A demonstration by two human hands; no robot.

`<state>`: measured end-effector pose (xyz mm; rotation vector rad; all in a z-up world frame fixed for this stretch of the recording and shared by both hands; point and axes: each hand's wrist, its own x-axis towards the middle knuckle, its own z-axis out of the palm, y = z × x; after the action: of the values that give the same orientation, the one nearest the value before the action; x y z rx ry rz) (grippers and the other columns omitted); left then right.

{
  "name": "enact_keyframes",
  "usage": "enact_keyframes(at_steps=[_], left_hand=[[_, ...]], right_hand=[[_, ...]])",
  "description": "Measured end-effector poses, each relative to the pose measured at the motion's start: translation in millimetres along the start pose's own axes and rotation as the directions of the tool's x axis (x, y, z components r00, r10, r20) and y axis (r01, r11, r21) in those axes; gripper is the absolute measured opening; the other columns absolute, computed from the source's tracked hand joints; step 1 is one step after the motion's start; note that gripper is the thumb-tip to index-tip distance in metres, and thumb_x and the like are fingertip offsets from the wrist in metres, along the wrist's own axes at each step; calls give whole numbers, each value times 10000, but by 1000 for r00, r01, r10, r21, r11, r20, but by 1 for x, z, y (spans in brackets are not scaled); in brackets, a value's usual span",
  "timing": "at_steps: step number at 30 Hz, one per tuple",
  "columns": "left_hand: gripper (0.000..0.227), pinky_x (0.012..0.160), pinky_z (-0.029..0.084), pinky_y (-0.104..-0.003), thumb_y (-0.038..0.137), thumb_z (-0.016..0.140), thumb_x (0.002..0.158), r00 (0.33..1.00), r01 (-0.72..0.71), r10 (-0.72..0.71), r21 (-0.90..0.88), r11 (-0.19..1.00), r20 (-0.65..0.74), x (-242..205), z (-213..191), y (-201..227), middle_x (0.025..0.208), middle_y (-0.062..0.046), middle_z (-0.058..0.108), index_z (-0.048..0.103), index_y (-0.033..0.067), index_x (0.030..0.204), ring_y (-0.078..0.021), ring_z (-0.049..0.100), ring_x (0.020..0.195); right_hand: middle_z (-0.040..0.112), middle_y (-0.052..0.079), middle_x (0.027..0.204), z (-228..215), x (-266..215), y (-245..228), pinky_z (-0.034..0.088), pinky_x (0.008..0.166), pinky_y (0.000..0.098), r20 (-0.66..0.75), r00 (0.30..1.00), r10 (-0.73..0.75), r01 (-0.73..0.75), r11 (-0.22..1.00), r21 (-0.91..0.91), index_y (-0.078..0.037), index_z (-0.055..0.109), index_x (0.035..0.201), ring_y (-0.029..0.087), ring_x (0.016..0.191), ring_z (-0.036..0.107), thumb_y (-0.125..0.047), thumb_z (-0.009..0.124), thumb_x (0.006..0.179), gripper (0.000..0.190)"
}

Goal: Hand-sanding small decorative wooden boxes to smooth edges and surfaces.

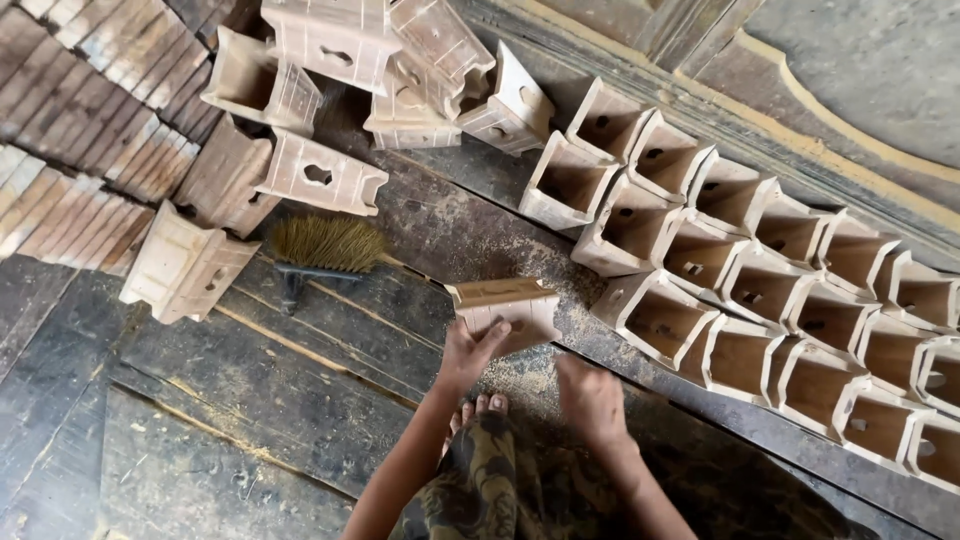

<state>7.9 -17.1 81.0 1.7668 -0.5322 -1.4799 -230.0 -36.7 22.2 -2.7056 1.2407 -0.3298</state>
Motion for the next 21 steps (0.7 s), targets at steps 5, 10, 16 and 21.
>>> enact_keyframes(at_steps=[5,10,16,21], left_hand=[[435,790,574,-450,267,854,830,919,-393,373,-222,892,-125,10,10,-42,966,-202,757,689,-18,1114,-215,697,891],[413,707,570,-449,189,851,840,849,-521,498,-127,844,-176,51,18,-128,895,-259,717,674,-53,1124,-246,689,779],[290,695,579,-460,59,812,815,672,-715,732,158,681,-113,71,15,-161,864,-316,670,750,40,1098,-405,717,762],[284,684,574,-460,96,816,836,718,-660,682,174,731,-138,80,12,-169,870,-312,667,729,2,1089,-381,722,762]], right_hand=[[781,62,769,-36,54,-14,588,572,430,-66,916,396,-351,869,348,-202,778,1045,295,635,732,-138,635,971,174],[793,91,874,-4,59,-11,612,669,528,-85,908,411,-361,869,339,-253,769,1113,351,787,755,-178,641,963,211],[803,49,905,-5,59,-13,624,653,465,-60,940,335,-312,919,241,-263,762,1125,312,746,767,-159,620,958,243],[801,78,889,-6,48,-14,637,676,338,40,948,317,-317,918,237,-188,760,1158,216,681,777,-110,589,989,253]])
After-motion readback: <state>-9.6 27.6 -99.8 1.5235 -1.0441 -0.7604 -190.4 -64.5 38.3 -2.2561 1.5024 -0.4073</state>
